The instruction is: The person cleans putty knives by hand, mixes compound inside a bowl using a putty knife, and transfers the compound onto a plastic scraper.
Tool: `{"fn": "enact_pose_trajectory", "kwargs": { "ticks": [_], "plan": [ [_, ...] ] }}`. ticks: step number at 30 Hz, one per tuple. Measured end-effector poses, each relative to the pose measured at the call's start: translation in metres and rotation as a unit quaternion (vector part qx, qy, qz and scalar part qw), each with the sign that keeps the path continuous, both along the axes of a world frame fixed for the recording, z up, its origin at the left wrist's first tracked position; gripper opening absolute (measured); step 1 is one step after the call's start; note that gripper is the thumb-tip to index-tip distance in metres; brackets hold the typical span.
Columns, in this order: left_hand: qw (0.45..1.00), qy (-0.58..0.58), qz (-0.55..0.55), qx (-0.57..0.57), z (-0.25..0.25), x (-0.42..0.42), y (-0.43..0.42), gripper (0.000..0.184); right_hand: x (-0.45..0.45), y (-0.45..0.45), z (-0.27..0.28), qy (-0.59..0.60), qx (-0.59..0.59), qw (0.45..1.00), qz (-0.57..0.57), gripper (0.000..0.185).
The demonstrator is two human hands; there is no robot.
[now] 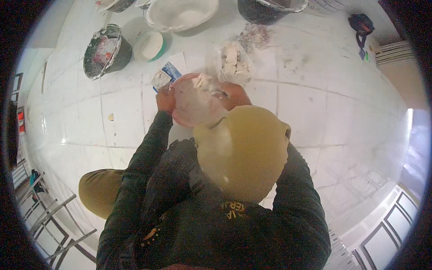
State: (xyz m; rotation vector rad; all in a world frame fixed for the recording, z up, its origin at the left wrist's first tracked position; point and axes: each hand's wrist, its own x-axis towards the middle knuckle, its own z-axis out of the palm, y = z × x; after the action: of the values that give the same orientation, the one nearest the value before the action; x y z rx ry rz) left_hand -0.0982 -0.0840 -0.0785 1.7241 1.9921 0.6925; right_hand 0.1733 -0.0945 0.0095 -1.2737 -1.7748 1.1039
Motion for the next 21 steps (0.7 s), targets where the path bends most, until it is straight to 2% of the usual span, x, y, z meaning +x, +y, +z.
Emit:
{"fn": "enact_pose_trajectory", "kwargs": {
  "ticks": [2, 5, 7, 10, 13, 16, 21],
  "plan": [
    [0.97, 0.153, -0.04, 0.186, 0.017, 0.017, 0.007, 0.035, 0.019, 0.005, 0.008, -0.05, 0.008, 0.997, -0.059, 0.034],
    [0.985, -0.078, -0.093, 0.125, 0.069, 0.071, 0.025, 0.03, 0.042, 0.015, 0.007, -0.085, 0.052, 0.988, -0.114, 0.028],
    [0.992, -0.092, -0.068, 0.058, 0.085, 0.112, 0.043, 0.029, 0.045, 0.021, 0.024, -0.08, 0.077, 0.987, -0.114, 0.028],
    [0.993, -0.1, -0.058, -0.033, 0.096, 0.141, 0.065, 0.024, 0.046, 0.033, 0.01, -0.206, 0.081, 0.972, -0.084, 0.037],
    [0.994, -0.036, -0.104, 0.008, 0.082, 0.14, 0.078, 0.021, 0.039, 0.043, 0.007, -0.265, 0.047, 0.961, -0.058, 0.041],
    [0.988, -0.15, -0.043, -0.01, 0.08, 0.135, 0.067, 0.021, 0.033, 0.05, 0.013, -0.305, 0.029, 0.952, -0.026, 0.037],
    [0.971, -0.233, -0.043, 0.009, 0.076, 0.132, 0.056, 0.019, 0.021, 0.053, 0.02, -0.343, 0.001, 0.939, 0.018, 0.03]
  ]
}}
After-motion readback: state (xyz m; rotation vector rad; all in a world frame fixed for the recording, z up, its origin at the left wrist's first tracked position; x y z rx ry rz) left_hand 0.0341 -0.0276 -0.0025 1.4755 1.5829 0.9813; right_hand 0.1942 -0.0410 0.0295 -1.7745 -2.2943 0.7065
